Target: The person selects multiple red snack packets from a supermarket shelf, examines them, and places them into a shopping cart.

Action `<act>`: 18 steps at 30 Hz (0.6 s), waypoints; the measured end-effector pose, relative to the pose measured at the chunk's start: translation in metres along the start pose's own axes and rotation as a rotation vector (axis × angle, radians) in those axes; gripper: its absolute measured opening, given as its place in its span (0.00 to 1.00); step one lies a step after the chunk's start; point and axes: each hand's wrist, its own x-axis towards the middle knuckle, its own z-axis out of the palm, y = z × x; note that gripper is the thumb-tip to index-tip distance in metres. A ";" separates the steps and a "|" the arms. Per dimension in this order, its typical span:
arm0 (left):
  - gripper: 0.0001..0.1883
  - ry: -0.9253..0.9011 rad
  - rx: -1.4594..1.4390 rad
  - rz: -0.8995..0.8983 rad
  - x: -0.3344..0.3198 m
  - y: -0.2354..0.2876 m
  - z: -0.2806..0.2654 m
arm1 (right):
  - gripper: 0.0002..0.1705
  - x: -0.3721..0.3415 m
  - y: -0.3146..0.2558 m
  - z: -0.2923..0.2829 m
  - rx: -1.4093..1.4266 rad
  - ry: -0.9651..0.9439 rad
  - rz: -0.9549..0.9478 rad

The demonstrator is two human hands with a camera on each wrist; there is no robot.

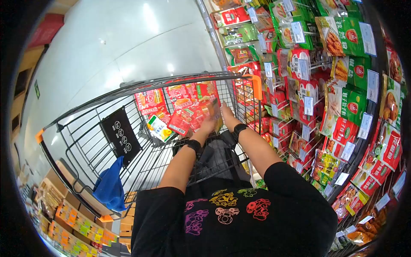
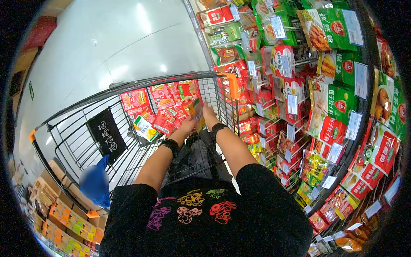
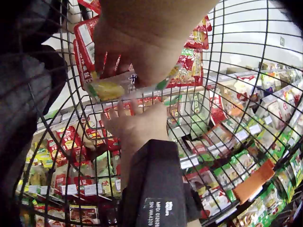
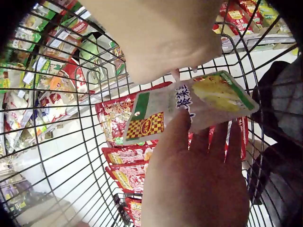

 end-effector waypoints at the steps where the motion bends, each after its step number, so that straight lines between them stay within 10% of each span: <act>1: 0.19 0.026 0.010 0.047 0.013 -0.014 0.001 | 0.36 0.020 0.014 0.004 0.055 -0.096 -0.040; 6: 0.20 0.172 0.166 0.211 0.009 -0.029 0.001 | 0.41 0.004 0.020 0.027 0.207 -0.187 -0.056; 9: 0.19 0.151 0.017 0.119 -0.024 -0.005 -0.008 | 0.37 -0.059 -0.014 0.009 -0.212 0.021 -0.109; 12: 0.16 0.096 -0.427 0.041 -0.066 0.010 -0.026 | 0.32 -0.034 0.004 0.014 -0.405 -0.016 -0.484; 18: 0.13 0.191 -0.474 0.138 -0.112 0.007 -0.057 | 0.11 -0.135 -0.025 0.001 0.048 -0.609 -0.538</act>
